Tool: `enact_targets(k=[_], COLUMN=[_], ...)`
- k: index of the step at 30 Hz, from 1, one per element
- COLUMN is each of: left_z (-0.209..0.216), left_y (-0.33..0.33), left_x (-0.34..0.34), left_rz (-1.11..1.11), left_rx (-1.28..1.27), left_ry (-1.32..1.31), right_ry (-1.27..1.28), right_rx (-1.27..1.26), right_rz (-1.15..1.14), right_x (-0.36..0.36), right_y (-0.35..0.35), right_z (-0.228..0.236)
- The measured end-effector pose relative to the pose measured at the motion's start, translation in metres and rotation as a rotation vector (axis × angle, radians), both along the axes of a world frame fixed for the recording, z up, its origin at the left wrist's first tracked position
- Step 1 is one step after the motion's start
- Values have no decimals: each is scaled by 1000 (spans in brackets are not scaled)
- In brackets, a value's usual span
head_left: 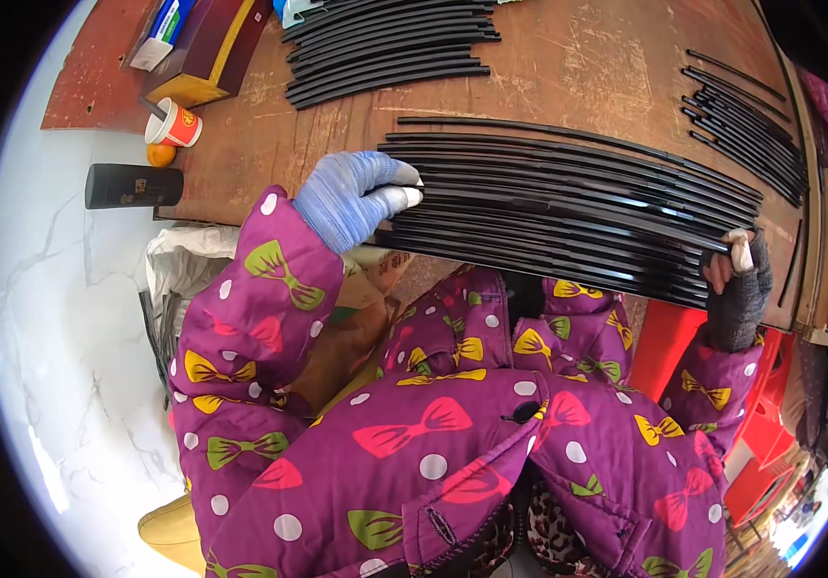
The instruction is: Arranging and sorting black plastic tubes on a workbench.
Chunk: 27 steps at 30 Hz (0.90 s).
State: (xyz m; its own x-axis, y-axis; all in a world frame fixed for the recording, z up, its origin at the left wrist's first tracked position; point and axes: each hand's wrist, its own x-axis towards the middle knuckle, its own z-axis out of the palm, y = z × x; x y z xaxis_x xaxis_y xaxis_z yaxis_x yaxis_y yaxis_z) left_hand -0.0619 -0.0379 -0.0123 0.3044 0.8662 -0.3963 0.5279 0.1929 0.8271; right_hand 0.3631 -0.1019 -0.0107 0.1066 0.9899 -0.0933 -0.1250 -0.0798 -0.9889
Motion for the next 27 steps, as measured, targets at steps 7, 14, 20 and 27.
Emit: enact_targets(k=[7,14,20,27], left_z=[4,8,18,11], left_y=[-7,-9,-12,-8], left_x=[-2,0,13,-4], left_rz=[23,64,16,39], left_rx=[-40,-60,73,58], left_ry=[-32,-47,23,4], right_ry=[20,19,-116,-46], right_rx=[15,24,68,8], right_rz=[-15,-8,-93,-278], right_x=[-2,0,-28,23], right_y=[-5,-7,-8,0], right_z=[-1,-4,3,2])
